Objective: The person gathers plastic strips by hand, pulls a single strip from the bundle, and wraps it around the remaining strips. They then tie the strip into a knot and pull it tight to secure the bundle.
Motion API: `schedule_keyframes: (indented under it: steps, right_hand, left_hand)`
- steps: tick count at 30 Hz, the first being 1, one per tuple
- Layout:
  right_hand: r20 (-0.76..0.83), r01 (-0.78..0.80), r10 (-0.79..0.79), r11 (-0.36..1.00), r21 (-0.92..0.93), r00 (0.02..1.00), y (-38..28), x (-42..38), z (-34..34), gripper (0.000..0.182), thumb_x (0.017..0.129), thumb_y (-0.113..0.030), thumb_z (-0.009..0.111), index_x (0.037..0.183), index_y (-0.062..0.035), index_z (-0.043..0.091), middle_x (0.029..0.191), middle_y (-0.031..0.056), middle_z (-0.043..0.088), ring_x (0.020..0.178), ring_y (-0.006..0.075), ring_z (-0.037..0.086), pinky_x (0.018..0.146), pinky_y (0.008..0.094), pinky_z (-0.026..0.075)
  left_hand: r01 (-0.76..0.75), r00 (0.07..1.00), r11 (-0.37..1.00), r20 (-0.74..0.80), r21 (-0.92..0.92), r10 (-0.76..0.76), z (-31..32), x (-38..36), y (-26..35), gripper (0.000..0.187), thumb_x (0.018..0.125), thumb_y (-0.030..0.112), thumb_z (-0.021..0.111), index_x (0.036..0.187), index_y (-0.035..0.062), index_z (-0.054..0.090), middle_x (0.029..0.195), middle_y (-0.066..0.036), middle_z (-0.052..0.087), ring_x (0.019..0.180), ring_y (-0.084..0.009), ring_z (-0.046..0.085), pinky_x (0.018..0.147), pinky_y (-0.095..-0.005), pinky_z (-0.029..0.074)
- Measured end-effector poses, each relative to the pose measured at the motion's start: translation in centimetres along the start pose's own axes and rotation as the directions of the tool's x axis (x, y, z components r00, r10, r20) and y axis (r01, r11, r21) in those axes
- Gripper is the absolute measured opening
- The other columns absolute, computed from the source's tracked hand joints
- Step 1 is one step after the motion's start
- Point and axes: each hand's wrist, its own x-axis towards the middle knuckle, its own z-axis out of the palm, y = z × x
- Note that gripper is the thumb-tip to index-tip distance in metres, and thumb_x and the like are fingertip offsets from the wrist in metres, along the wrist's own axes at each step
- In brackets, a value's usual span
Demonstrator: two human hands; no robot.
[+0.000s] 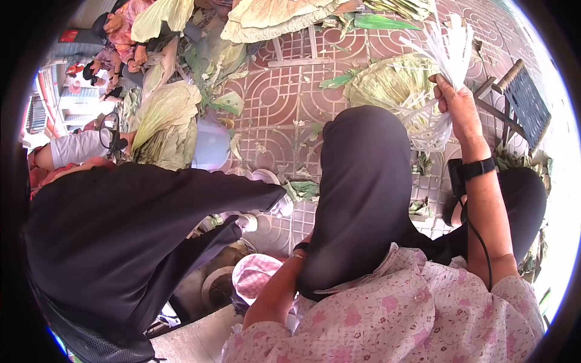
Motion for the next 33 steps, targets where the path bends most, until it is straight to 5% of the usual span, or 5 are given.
schedule_keyframes:
  steps: [7,11,19,22,33]
  right_hand:
    - [0.171,0.078,-0.012,0.921,-0.382,0.985,1.3,-0.7,1.6,0.023,0.099,-0.025,0.056,0.096,-0.0069,0.07,0.072,-0.0045,0.06,0.063,0.005,0.047,0.059,0.0216,0.038]
    - [0.337,0.384,-0.249,0.817,-0.43,0.908,2.2,-0.6,2.0,0.022,0.099,-0.019,0.057,0.092,-0.0023,0.068,0.077,-0.0008,0.066,0.079,0.0056,0.057,0.075,0.0258,0.045]
    - [0.254,0.093,-0.052,0.984,-0.153,0.966,-6.6,-5.7,6.1,0.021,0.1,-0.021,0.058,0.098,-0.0012,0.067,0.065,-0.0059,0.053,0.058,0.0098,0.052,0.057,0.0276,0.045]
    - [0.482,0.718,-0.547,0.621,-0.313,0.684,-10.3,-10.2,11.0,0.008,0.094,-0.012,0.06,0.097,-0.0067,0.065,0.07,0.004,0.061,0.063,0.0208,0.061,0.059,0.034,0.049]
    - [0.483,0.701,-0.539,0.331,-0.632,0.69,-15.4,-16.2,15.8,0.017,0.082,-0.012,0.06,0.094,-0.0057,0.051,0.07,0.0113,0.063,0.061,0.0296,0.066,0.052,0.0391,0.051]
  left_hand:
    - [0.009,0.977,0.996,-0.212,0.086,0.01,0.0,3.6,-5.7,0.033,0.095,0.032,0.055,0.099,0.0006,0.063,0.091,-0.025,0.067,0.092,-0.0431,0.064,0.077,-0.0484,0.049]
    - [0.194,0.925,0.961,-0.291,-0.195,-0.246,-3.4,5.4,-0.6,0.026,0.098,0.021,0.057,0.11,-0.0009,0.064,0.08,-0.005,0.067,0.068,-0.0114,0.06,0.062,-0.0279,0.048]
    - [-0.434,0.745,0.867,-0.443,0.246,0.499,-7.8,3.7,21.4,0.038,0.089,0.024,0.071,0.115,-0.0017,0.061,0.108,-0.012,0.062,0.094,-0.0225,0.059,0.084,-0.0331,0.048]
    - [-0.57,0.657,0.759,-0.381,0.313,0.651,-6.4,3.3,24.7,0.064,0.083,0.039,0.075,0.124,-0.0025,0.051,0.124,-0.023,0.052,0.116,-0.0372,0.049,0.098,-0.0451,0.042]
    - [-0.471,0.863,0.734,-0.426,-0.49,0.27,-5.0,2.6,29.0,0.047,0.099,0.029,0.06,0.131,-0.0047,0.051,0.129,-0.008,0.054,0.12,-0.0149,0.049,0.104,-0.0318,0.039]
